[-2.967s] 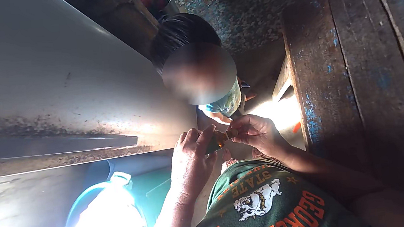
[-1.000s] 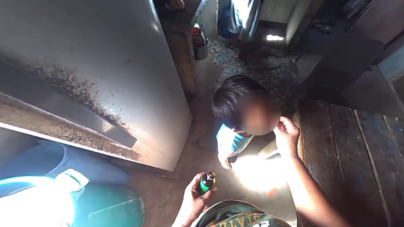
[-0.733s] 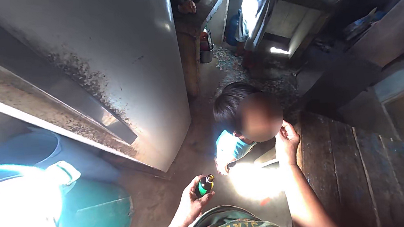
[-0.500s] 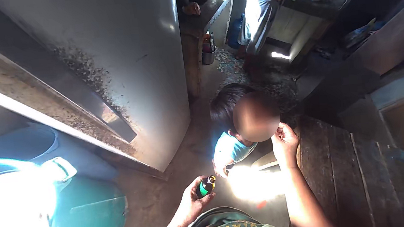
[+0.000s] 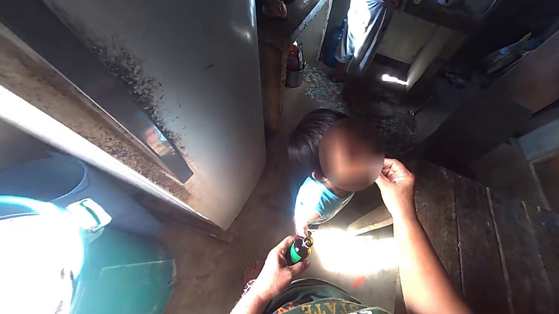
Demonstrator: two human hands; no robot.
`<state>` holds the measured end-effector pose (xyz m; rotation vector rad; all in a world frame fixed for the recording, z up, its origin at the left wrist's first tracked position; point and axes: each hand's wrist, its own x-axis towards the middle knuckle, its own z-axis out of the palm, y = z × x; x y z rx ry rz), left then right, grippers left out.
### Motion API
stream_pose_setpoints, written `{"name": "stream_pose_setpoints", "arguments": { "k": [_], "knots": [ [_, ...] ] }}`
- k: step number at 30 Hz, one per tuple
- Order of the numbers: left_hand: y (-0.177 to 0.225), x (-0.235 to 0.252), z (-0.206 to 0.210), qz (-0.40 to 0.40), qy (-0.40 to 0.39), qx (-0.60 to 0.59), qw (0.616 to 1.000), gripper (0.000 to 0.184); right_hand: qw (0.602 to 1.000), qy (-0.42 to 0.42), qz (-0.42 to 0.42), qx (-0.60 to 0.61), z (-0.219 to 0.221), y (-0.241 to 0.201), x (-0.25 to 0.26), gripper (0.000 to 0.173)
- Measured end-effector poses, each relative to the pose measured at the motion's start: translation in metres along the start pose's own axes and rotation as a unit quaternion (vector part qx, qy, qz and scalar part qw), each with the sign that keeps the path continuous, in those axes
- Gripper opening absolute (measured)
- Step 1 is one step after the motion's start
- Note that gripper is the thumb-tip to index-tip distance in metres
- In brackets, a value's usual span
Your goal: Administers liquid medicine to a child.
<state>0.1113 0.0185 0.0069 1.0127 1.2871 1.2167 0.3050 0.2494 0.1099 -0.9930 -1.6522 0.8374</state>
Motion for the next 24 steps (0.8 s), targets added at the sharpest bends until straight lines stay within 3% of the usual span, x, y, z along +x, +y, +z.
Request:
{"name": "stream_pose_setpoints", "arguments": {
  "k": [5,8,11,13,14,16,19,21,24],
  "knots": [
    [-0.001,-0.005,0.007,-0.001,-0.009,-0.005,1.000,0.047,0.999,0.012,-0.041,-0.006,0.001,0.009,-0.002,0.020],
    [-0.001,-0.007,0.007,0.000,-0.013,-0.003,1.000,0.048,0.992,0.063,0.026,0.110,0.005,0.008,-0.007,0.020],
    [0.007,-0.005,0.008,0.006,-0.024,-0.002,1.000,0.049,0.911,0.106,0.201,0.343,0.000,-0.009,-0.014,0.017],
    [0.014,0.000,0.011,0.024,-0.036,0.005,0.999,0.049,0.856,0.060,0.261,0.442,-0.008,-0.019,-0.027,0.028],
    [0.018,0.003,0.012,0.039,-0.043,0.013,0.998,0.048,0.852,0.010,0.265,0.451,-0.009,-0.025,-0.038,0.031],
    [0.025,0.008,0.016,0.068,-0.054,0.026,0.996,0.047,0.889,-0.107,0.226,0.384,-0.005,-0.034,-0.064,0.024],
    [0.033,0.010,0.022,0.079,-0.056,0.028,0.995,0.050,0.941,-0.270,0.071,0.190,0.004,-0.036,-0.091,0.019],
    [0.038,0.008,0.025,0.081,-0.044,0.025,0.995,0.050,0.939,-0.327,-0.019,0.105,0.005,-0.038,-0.096,0.020],
    [0.040,0.001,0.024,0.078,-0.028,0.021,0.996,0.050,0.929,-0.356,-0.073,0.073,0.003,-0.038,-0.097,0.019]
  ]
}}
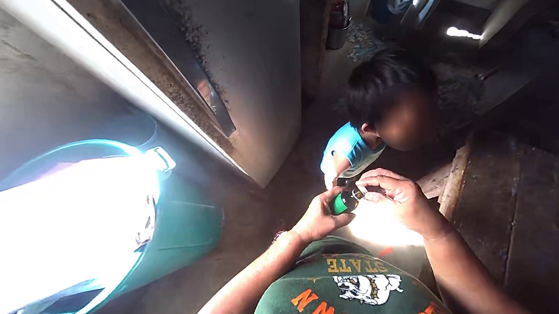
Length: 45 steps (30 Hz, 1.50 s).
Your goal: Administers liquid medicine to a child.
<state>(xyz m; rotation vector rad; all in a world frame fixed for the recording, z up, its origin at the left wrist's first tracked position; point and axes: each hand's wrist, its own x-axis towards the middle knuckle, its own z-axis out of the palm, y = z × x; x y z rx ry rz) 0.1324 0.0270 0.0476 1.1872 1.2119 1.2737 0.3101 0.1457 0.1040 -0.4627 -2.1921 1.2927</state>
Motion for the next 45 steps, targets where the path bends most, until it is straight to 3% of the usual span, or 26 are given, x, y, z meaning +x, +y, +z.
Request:
{"name": "stream_pose_setpoints", "arguments": {
  "k": [6,11,14,17,20,23,24,26,27,31,33,35,36,38,41,45],
  "knots": [
    [0.004,-0.001,-0.012,-0.009,-0.010,0.004,1.000,0.049,0.992,-0.025,-0.066,-0.105,0.008,-0.004,0.009,0.020],
    [0.010,0.000,-0.030,-0.002,-0.010,0.014,1.000,0.052,0.986,0.006,-0.012,-0.164,0.025,-0.018,0.023,0.021],
    [0.011,-0.003,-0.043,0.020,-0.016,0.014,1.000,0.049,0.968,-0.001,0.039,-0.247,0.036,-0.025,0.034,0.047],
    [0.012,-0.004,-0.057,0.028,-0.020,-0.017,0.999,0.048,0.972,-0.055,0.099,-0.204,0.039,-0.037,0.046,0.068],
    [0.011,-0.006,-0.073,0.028,-0.016,-0.049,0.998,0.048,0.989,-0.087,0.020,-0.120,0.041,-0.043,0.056,0.049],
    [0.010,-0.009,-0.084,0.027,-0.017,-0.052,0.998,0.047,0.970,-0.084,-0.049,-0.223,0.053,-0.049,0.068,0.019],
    [0.010,-0.011,-0.086,0.025,-0.020,-0.048,0.998,0.047,0.957,-0.081,-0.029,-0.278,0.057,-0.052,0.071,0.019],
    [0.008,-0.015,-0.091,0.016,-0.027,-0.059,0.998,0.048,0.927,-0.118,0.063,-0.349,0.062,-0.060,0.079,0.049],
    [0.008,-0.017,-0.094,0.008,-0.028,-0.074,0.997,0.048,0.926,-0.129,0.095,-0.341,0.063,-0.061,0.082,0.054],
    [0.010,-0.024,-0.107,-0.020,-0.023,-0.115,0.993,0.045,0.973,-0.120,0.009,-0.196,0.074,-0.044,0.088,0.030],
    [0.010,-0.025,-0.111,-0.030,-0.008,-0.086,0.996,0.046,0.963,-0.126,0.018,-0.236,0.080,-0.043,0.093,0.016],
    [0.012,-0.026,-0.117,-0.037,0.002,-0.096,0.995,0.045,0.939,-0.171,0.088,-0.284,0.080,-0.048,0.102,0.043],
    [0.011,-0.026,-0.122,-0.037,-0.009,-0.135,0.990,0.040,0.939,-0.179,0.101,-0.275,0.080,-0.048,0.105,0.047],
    [0.005,-0.025,-0.133,-0.048,-0.076,-0.267,0.959,0.032,0.963,-0.136,0.033,-0.228,0.082,-0.042,0.108,0.037],
    [-0.001,-0.024,-0.144,-0.076,-0.201,-0.406,0.888,0.074,0.974,-0.107,-0.064,-0.190,0.087,-0.035,0.117,0.036],
    [-0.001,-0.019,-0.147,-0.099,-0.251,-0.459,0.847,0.091,0.963,-0.087,-0.154,-0.202,0.103,-0.030,0.132,0.047]
  ]
}}
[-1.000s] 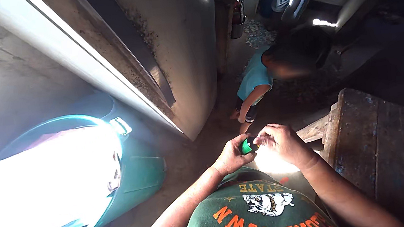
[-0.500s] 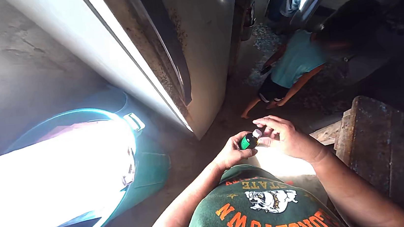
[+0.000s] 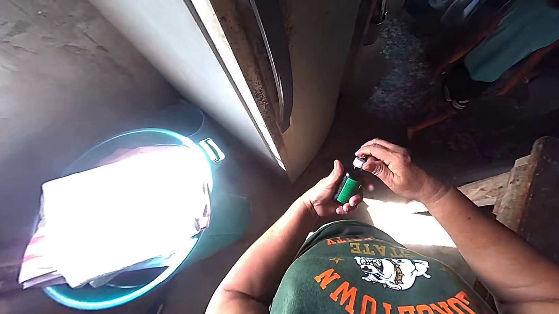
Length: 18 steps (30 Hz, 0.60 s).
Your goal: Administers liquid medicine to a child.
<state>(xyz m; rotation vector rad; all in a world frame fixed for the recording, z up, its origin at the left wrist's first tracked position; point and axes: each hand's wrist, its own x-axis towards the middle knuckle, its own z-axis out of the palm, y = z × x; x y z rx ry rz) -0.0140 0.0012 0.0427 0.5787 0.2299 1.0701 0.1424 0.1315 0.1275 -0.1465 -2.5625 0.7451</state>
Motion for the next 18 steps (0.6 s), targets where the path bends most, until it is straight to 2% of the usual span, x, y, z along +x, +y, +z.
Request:
{"name": "stream_pose_setpoints", "arguments": {
  "k": [4,8,10,12,13,15,18],
  "knots": [
    [0.003,-0.002,-0.005,-0.049,-0.040,0.008,0.998,0.088,0.995,0.002,-0.095,-0.039,0.014,0.008,0.010,0.057],
    [0.002,-0.007,-0.009,-0.052,-0.094,0.044,0.993,0.066,0.987,0.035,-0.154,-0.043,0.030,0.009,0.010,0.062],
    [0.002,-0.012,-0.007,-0.024,-0.047,0.095,0.994,0.048,0.991,0.048,-0.122,-0.035,0.041,0.010,0.009,0.057],
    [0.002,-0.018,0.000,0.015,0.079,0.183,0.980,0.024,0.995,0.063,-0.064,-0.032,0.054,0.012,0.008,0.050],
    [0.002,-0.018,0.005,0.034,0.167,0.235,0.957,0.019,0.996,0.073,-0.041,-0.040,0.061,0.015,0.009,0.048],
    [0.000,-0.017,0.014,0.052,0.323,0.339,0.882,0.029,0.995,0.090,-0.009,-0.047,0.076,0.024,0.010,0.047],
    [-0.003,-0.021,0.013,0.032,0.456,0.518,0.723,0.048,0.995,0.092,0.017,-0.040,0.095,0.027,0.017,0.044]
  ]
}}
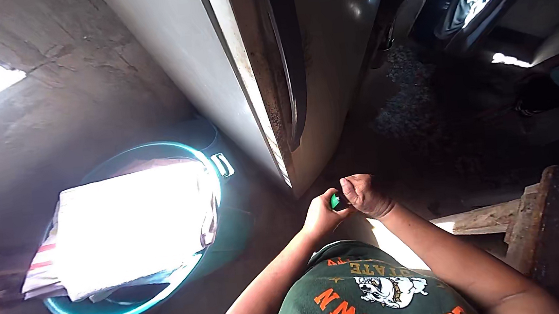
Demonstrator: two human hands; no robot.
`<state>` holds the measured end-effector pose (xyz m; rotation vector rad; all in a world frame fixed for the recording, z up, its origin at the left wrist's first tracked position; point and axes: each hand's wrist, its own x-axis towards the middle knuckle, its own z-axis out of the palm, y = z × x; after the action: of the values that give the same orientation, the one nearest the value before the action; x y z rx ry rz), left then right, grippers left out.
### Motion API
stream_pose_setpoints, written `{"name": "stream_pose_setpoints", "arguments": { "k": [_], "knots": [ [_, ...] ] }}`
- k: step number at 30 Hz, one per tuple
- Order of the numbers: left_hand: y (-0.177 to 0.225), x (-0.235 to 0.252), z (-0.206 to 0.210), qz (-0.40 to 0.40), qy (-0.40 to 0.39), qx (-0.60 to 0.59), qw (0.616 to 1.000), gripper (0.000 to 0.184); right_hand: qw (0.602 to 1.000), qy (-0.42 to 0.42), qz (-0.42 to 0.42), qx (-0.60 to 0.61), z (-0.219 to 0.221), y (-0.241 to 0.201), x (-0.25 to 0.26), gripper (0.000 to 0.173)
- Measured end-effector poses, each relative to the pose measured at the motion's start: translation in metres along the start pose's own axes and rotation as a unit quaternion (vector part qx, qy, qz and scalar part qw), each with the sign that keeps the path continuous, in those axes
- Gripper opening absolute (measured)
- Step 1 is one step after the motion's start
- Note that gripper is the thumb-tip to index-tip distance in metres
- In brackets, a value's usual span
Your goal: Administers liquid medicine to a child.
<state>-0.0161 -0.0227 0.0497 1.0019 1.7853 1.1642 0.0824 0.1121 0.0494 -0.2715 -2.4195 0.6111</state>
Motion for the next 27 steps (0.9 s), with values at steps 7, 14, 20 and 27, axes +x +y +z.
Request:
{"name": "stream_pose_setpoints", "arguments": {
  "k": [7,14,20,27],
  "knots": [
    [-0.036,-0.022,-0.031,-0.030,0.138,-0.173,0.975,0.045,0.941,-0.264,0.184,0.101,-0.019,-0.045,0.094,0.066],
    [-0.080,-0.072,-0.052,-0.017,0.191,-0.378,0.906,0.054,0.978,0.055,0.112,0.165,-0.004,-0.047,0.224,0.072],
    [-0.090,-0.086,-0.046,-0.026,0.179,-0.417,0.891,0.044,0.957,0.106,0.113,0.246,0.010,-0.050,0.245,0.050],
    [-0.074,-0.070,-0.040,-0.029,0.192,-0.451,0.871,0.034,0.957,0.109,0.093,0.253,-0.020,-0.040,0.207,0.054]
  ]
}}
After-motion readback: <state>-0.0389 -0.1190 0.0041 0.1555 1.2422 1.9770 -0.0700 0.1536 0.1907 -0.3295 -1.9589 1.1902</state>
